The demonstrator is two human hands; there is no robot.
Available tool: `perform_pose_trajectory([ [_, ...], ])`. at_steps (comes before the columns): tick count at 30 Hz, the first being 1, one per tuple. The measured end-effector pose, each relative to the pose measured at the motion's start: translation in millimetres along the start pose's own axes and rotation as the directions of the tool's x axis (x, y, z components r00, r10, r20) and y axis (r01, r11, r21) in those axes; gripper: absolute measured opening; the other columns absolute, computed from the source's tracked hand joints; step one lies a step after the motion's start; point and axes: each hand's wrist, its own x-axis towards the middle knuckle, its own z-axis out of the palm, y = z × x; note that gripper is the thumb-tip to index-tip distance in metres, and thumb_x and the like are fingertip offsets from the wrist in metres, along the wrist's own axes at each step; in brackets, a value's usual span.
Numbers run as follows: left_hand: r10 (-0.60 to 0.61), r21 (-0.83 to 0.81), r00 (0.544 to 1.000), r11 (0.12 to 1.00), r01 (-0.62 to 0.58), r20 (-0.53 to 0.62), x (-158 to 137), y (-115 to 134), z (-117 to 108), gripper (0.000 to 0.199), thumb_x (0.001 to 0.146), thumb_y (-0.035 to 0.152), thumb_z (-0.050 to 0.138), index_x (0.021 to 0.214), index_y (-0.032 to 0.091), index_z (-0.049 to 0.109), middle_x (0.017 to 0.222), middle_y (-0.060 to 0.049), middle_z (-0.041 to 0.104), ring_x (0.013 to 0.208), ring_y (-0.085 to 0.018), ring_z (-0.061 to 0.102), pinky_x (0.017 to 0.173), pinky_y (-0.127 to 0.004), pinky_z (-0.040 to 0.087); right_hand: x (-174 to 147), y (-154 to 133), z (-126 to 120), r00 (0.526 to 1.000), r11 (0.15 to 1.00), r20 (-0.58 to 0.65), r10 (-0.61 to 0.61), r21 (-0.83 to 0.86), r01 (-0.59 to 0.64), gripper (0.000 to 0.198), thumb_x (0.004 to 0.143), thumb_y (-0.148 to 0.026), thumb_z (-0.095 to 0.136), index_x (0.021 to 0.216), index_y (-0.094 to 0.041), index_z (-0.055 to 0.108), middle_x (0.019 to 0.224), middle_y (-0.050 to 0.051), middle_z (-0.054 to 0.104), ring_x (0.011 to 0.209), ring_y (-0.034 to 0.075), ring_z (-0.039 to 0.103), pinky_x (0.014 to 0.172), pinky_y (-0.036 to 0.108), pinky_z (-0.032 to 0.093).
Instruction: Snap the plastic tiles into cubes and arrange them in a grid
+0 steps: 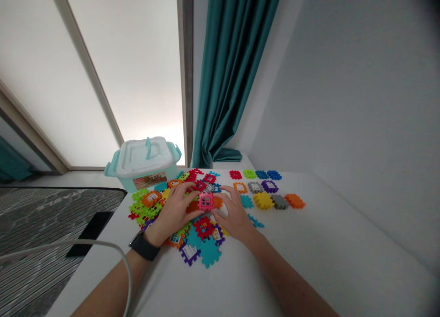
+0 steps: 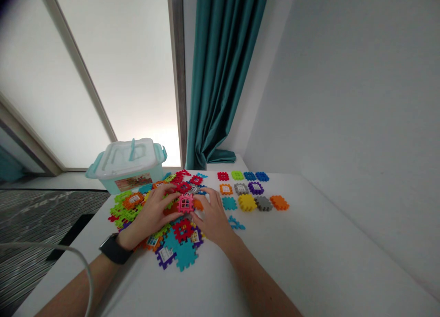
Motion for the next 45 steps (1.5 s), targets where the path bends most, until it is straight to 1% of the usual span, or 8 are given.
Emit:
perform_pose_trajectory([
  [6, 0.011, -0.005, 1.000, 1.000, -0.011, -0.012, 0.0, -2.1, 0.3, 0.044, 0.087, 0.039, 0.076, 0.124, 0.021, 0.063, 0.134, -0.015, 0.056, 0.125, -0.035, 0.054, 0.104, -0.055, 0.046, 3.6, 8.8, -5.2, 0.987, 0.987, -0.007, -0.160, 0.004, 0.160, 0.031, 0.093, -0.017, 0.060, 0.122, -0.027, 0.060, 0.128, 0.011, 0.062, 0.122, 0.029, 0.058, 0.105, 0.054, 0.050],
  [19, -0.020, -0.126, 0.999, 0.992, 0.025, 0.038, 0.5, -4.2, 2.7, 0.044, 0.086, 0.046, 0.076, 0.122, 0.020, 0.066, 0.133, -0.015, 0.055, 0.126, -0.035, 0.053, 0.105, -0.056, 0.047, 3.1, 2.2, -10.1, 0.960, 0.960, -0.012, -0.279, 0.029, 0.279, 0.018, 0.099, -0.015, 0.056, 0.108, -0.027, 0.066, 0.125, 0.007, 0.067, 0.120, 0.024, 0.058, 0.104, 0.048, 0.051],
  [22, -0.023, -0.145, 0.999, 0.989, 0.028, 0.040, 1.0, -1.6, 1.9, 0.039, 0.088, 0.046, 0.074, 0.118, 0.022, 0.068, 0.131, -0.014, 0.055, 0.124, -0.034, 0.053, 0.104, -0.054, 0.048, 3.6, -0.3, -8.5, 0.978, 0.975, -0.057, -0.199, 0.092, 0.204, 0.016, 0.099, -0.016, 0.055, 0.106, -0.027, 0.065, 0.124, 0.007, 0.067, 0.120, 0.024, 0.058, 0.104, 0.047, 0.049],
  [26, -0.013, -0.169, 0.999, 0.985, 0.018, 0.032, 2.7, 3.1, -1.2, 0.014, 0.097, 0.033, 0.064, 0.101, 0.022, 0.070, 0.125, -0.011, 0.058, 0.120, -0.030, 0.055, 0.101, -0.049, 0.048, 3.9, -3.7, -2.9, 0.997, 0.970, -0.074, 0.026, 0.241, -0.007, 0.008, 0.097, -0.021, 0.056, 0.096, -0.025, 0.063, 0.118, 0.009, 0.065, 0.117, 0.025, 0.059, 0.102, 0.046, 0.048],
  [29, -0.015, -0.194, 1.000, 0.981, 0.019, 0.026, 4.3, 6.0, -2.8, 0.011, 0.097, 0.028, 0.061, 0.093, 0.021, 0.068, 0.120, -0.010, 0.060, 0.115, -0.027, 0.057, 0.099, -0.046, 0.049, 3.8, -4.0, 1.4, 0.979, 0.918, -0.010, 0.201, 0.349, -0.185, 0.007, 0.093, -0.025, 0.059, 0.087, -0.024, 0.061, 0.112, 0.008, 0.063, 0.112, 0.024, 0.060, 0.101, 0.044, 0.047],
  [32, -0.017, -0.224, 1.000, 0.974, 0.020, 0.015, 4.4, 7.9, -2.7, 0.011, 0.094, 0.029, 0.065, 0.103, 0.022, 0.067, 0.121, -0.010, 0.059, 0.116, -0.027, 0.057, 0.100, -0.045, 0.050, 4.1, -1.9, 4.5, 0.945, 0.850, 0.056, 0.322, 0.422, -0.315, 0.013, 0.091, -0.030, 0.059, 0.080, -0.023, 0.061, 0.107, 0.007, 0.061, 0.109, 0.024, 0.060, 0.101, 0.043, 0.045],
  [37, 0.056, -0.168, 0.998, 0.984, -0.052, 0.020, 1.1, 7.3, -0.4, 0.050, 0.082, 0.036, 0.081, 0.126, 0.024, 0.061, 0.131, -0.013, 0.056, 0.123, -0.031, 0.054, 0.103, -0.050, 0.049, 5.8, 1.2, 5.5, 0.895, 0.757, 0.154, 0.420, 0.484, -0.438, 0.018, 0.087, -0.033, 0.057, 0.073, -0.022, 0.060, 0.101, 0.006, 0.059, 0.105, 0.024, 0.059, 0.099, 0.041, 0.043],
  [45, 0.134, 0.003, 0.989, 0.991, -0.135, 0.062, 2.1, 4.9, -6.1, 0.050, 0.085, 0.046, 0.077, 0.127, 0.023, 0.062, 0.127, -0.013, 0.060, 0.118, -0.033, 0.057, 0.101, -0.053, 0.048, 6.1, -1.6, 3.8, 0.878, 0.747, 0.175, 0.445, 0.468, -0.472, 0.022, 0.087, -0.035, 0.057, 0.069, -0.022, 0.058, 0.093, 0.003, 0.058, 0.093, 0.021, 0.058, 0.092, 0.037, 0.045],
])
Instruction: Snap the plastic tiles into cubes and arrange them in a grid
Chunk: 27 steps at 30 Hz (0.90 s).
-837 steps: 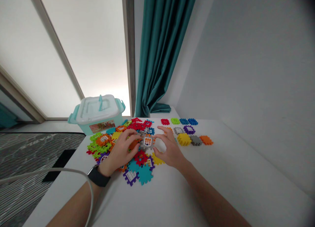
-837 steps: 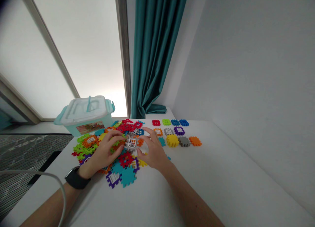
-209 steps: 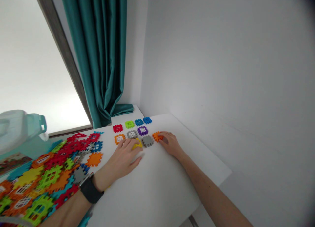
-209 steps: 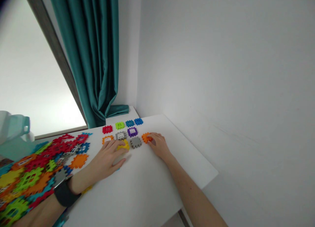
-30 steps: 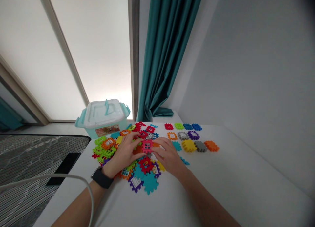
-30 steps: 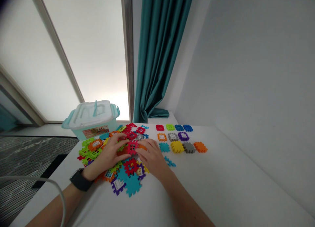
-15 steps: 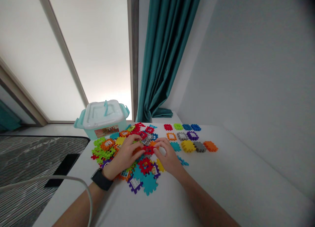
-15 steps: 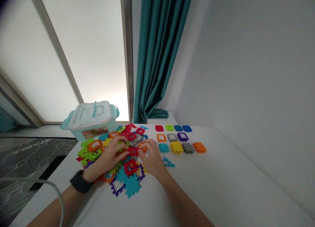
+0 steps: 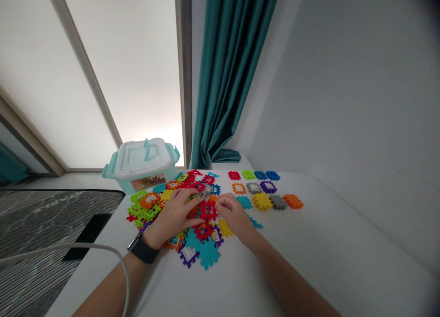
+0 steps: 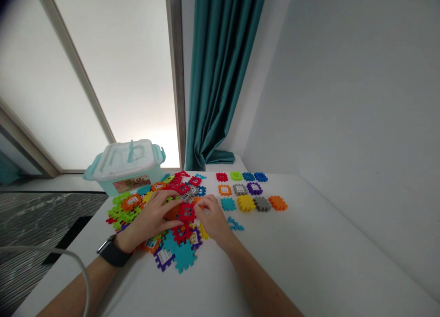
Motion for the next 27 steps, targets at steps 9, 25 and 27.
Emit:
perform_pose_trajectory([
  [9, 0.006, 0.014, 1.000, 1.000, -0.006, 0.017, 1.0, -0.4, -2.3, 0.046, 0.087, 0.050, 0.074, 0.124, 0.023, 0.066, 0.125, -0.012, 0.062, 0.114, -0.031, 0.058, 0.100, -0.050, 0.048, -1.5, 2.8, 1.0, 0.998, 0.997, -0.009, -0.055, 0.062, 0.055, 0.023, 0.090, -0.036, 0.057, 0.072, -0.022, 0.060, 0.092, 0.003, 0.058, 0.088, 0.020, 0.059, 0.078, 0.033, 0.052],
  [25, -0.023, -0.057, 0.999, 0.998, 0.022, -0.030, -1.4, -7.6, -1.1, 0.045, 0.091, 0.048, 0.070, 0.129, 0.026, 0.064, 0.125, -0.012, 0.060, 0.118, -0.031, 0.056, 0.103, -0.051, 0.048, -1.1, -3.8, -13.4, 0.940, 0.923, -0.030, -0.341, -0.203, 0.328, 0.020, 0.091, -0.024, 0.060, 0.110, -0.027, 0.065, 0.121, 0.009, 0.058, 0.119, 0.025, 0.057, 0.104, 0.047, 0.050],
  [27, -0.032, -0.058, 0.999, 0.998, 0.030, -0.031, -1.9, -8.7, -1.6, 0.045, 0.091, 0.048, 0.069, 0.130, 0.026, 0.064, 0.125, -0.012, 0.060, 0.119, -0.031, 0.056, 0.104, -0.051, 0.048, -2.1, -7.2, -18.2, 0.914, 0.868, 0.056, -0.403, -0.295, 0.400, 0.031, 0.089, -0.021, 0.063, 0.119, -0.028, 0.064, 0.130, 0.011, 0.055, 0.126, 0.028, 0.053, 0.109, 0.051, 0.046],
])
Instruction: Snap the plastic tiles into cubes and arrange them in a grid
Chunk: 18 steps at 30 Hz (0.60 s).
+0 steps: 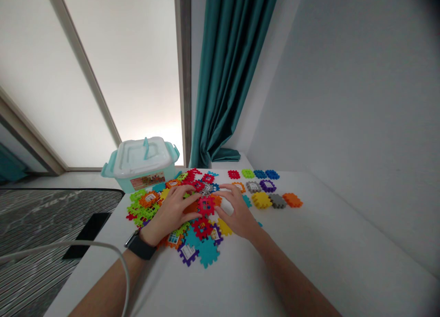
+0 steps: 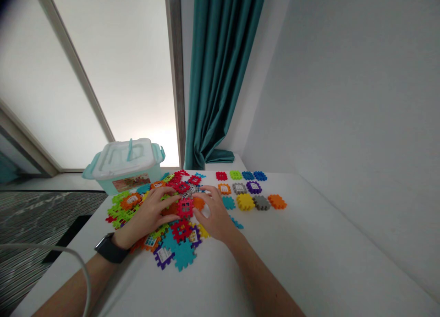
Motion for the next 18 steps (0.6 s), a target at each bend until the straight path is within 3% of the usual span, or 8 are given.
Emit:
perform_pose_trajectory([
  [3, 0.004, 0.008, 1.000, 1.000, -0.004, 0.003, -0.3, -0.8, -0.5, 0.044, 0.092, 0.048, 0.068, 0.130, 0.025, 0.064, 0.125, -0.013, 0.060, 0.119, -0.031, 0.056, 0.104, -0.052, 0.048, -0.4, -1.3, -3.5, 0.994, 0.996, 0.093, -0.050, -0.062, 0.056, 0.040, 0.087, -0.020, 0.066, 0.126, -0.029, 0.061, 0.135, 0.012, 0.052, 0.131, 0.030, 0.050, 0.109, 0.053, 0.046],
  [7, -0.007, 0.005, 1.000, 1.000, 0.007, 0.005, -0.1, -1.1, -1.0, 0.044, 0.092, 0.049, 0.068, 0.130, 0.026, 0.064, 0.125, -0.012, 0.060, 0.118, -0.031, 0.057, 0.104, -0.051, 0.048, -1.0, -0.4, -2.8, 0.993, 0.995, 0.094, -0.067, -0.065, 0.073, 0.041, 0.088, -0.017, 0.063, 0.128, -0.029, 0.060, 0.134, 0.012, 0.053, 0.130, 0.030, 0.051, 0.109, 0.053, 0.046],
  [15, 0.055, 0.051, 0.998, 0.997, -0.056, 0.020, 1.3, 4.8, 0.5, 0.044, 0.090, 0.046, 0.072, 0.128, 0.025, 0.064, 0.122, -0.012, 0.062, 0.114, -0.030, 0.058, 0.103, -0.051, 0.046, -1.6, 3.6, 6.0, 1.000, 1.000, -0.013, 0.008, -0.009, -0.008, 0.007, 0.095, -0.026, 0.059, 0.100, -0.025, 0.063, 0.117, 0.009, 0.060, 0.116, 0.027, 0.059, 0.102, 0.048, 0.049],
  [18, 0.033, 0.028, 0.999, 0.999, -0.034, 0.036, 2.0, 10.3, 1.8, 0.042, 0.089, 0.046, 0.073, 0.125, 0.026, 0.066, 0.123, -0.011, 0.062, 0.114, -0.030, 0.058, 0.102, -0.051, 0.047, -1.3, 4.1, 8.6, 0.999, 0.999, -0.037, 0.032, 0.024, -0.031, 0.006, 0.096, -0.026, 0.058, 0.092, -0.025, 0.061, 0.112, 0.008, 0.060, 0.111, 0.025, 0.060, 0.100, 0.047, 0.051],
])
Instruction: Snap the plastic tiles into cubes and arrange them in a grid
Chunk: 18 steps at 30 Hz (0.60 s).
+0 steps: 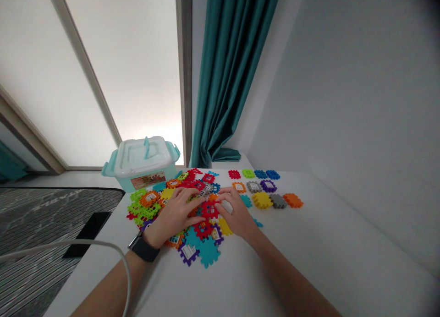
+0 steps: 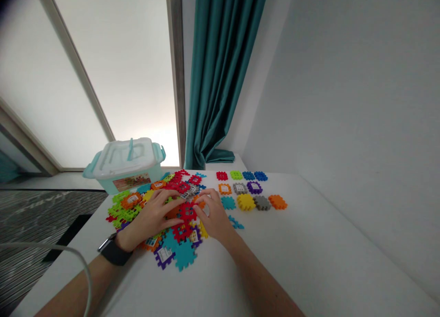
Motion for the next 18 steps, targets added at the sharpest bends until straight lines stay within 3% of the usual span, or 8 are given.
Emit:
perform_pose_trajectory([
  [4, -0.130, -0.165, 0.990, 0.979, 0.120, -0.050, 3.8, 5.6, -3.3, 0.024, 0.098, 0.039, 0.060, 0.113, 0.023, 0.070, 0.120, -0.011, 0.062, 0.115, -0.028, 0.058, 0.100, -0.047, 0.050, -0.3, -3.4, -0.7, 0.997, 0.997, -0.030, -0.072, -0.025, 0.072, 0.007, 0.097, -0.024, 0.058, 0.091, -0.025, 0.062, 0.114, 0.008, 0.058, 0.112, 0.025, 0.060, 0.099, 0.047, 0.052],
  [7, -0.231, -0.350, 0.973, 0.914, 0.207, -0.027, 7.7, 6.6, -7.5, 0.024, 0.102, 0.034, 0.051, 0.109, 0.022, 0.070, 0.114, -0.009, 0.063, 0.110, -0.025, 0.061, 0.099, -0.043, 0.052, -2.2, -8.4, -2.3, 0.978, 0.978, -0.078, -0.195, -0.087, 0.188, 0.009, 0.098, -0.021, 0.056, 0.097, -0.027, 0.063, 0.118, 0.008, 0.057, 0.117, 0.026, 0.057, 0.101, 0.050, 0.051],
  [13, -0.232, -0.527, 0.968, 0.813, 0.247, 0.097, 8.8, 5.4, -11.6, 0.024, 0.101, 0.038, 0.053, 0.110, 0.023, 0.069, 0.119, -0.009, 0.062, 0.116, -0.024, 0.061, 0.107, -0.044, 0.050, -5.6, -16.1, -6.4, 0.920, 0.918, -0.109, -0.376, -0.179, 0.354, 0.023, 0.097, -0.014, 0.057, 0.111, -0.033, 0.061, 0.123, 0.008, 0.055, 0.120, 0.026, 0.055, 0.100, 0.051, 0.052],
  [18, -0.226, -0.554, 0.968, 0.795, 0.248, 0.108, 7.8, 5.0, -13.8, 0.017, 0.095, 0.036, 0.064, 0.108, 0.023, 0.065, 0.125, -0.009, 0.058, 0.120, -0.024, 0.059, 0.110, -0.045, 0.047, -5.7, -14.6, -6.1, 0.917, 0.908, -0.091, -0.388, -0.210, 0.363, 0.024, 0.096, -0.016, 0.060, 0.112, -0.034, 0.061, 0.124, 0.008, 0.055, 0.121, 0.027, 0.055, 0.100, 0.052, 0.052],
])
